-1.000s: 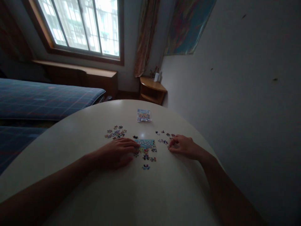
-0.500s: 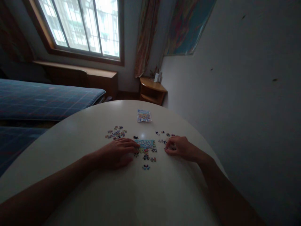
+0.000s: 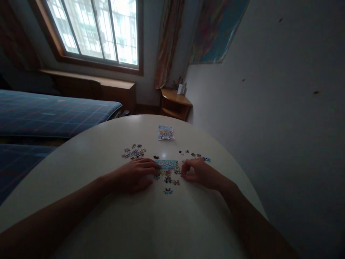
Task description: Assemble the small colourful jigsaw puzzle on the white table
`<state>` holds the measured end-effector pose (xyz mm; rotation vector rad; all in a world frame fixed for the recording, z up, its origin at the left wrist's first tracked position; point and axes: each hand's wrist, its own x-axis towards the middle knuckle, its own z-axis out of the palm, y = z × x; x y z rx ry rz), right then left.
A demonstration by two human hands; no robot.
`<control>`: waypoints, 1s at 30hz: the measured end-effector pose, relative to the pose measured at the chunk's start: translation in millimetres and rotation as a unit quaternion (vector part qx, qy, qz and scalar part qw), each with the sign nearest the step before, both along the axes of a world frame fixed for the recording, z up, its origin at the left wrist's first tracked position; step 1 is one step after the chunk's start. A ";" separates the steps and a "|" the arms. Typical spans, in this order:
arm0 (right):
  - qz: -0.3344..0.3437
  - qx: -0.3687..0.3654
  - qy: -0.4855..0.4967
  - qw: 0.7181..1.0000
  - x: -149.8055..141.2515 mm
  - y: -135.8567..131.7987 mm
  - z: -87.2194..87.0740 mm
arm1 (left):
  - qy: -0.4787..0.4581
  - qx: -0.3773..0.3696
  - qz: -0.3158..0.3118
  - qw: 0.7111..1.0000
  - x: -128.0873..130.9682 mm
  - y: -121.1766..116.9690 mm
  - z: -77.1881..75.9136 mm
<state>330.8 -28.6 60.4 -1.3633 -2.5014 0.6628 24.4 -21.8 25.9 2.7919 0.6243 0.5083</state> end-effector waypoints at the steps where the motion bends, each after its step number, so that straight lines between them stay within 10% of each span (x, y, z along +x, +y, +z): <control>1: 0.001 -0.012 0.025 1.000 -1.5 -0.9 -1.3 | 0.002 0.001 0.000 1.000 -0.1 0.1 0.1; 18: -0.050 0.094 0.164 0.981 -58.9 -14.1 -40.5 | 0.004 0.005 -0.005 1.000 2.2 0.7 0.9; 30: -0.041 0.133 0.089 0.986 -50.9 -13.2 -29.6 | 0.014 0.010 -0.002 1.000 1.2 0.2 1.2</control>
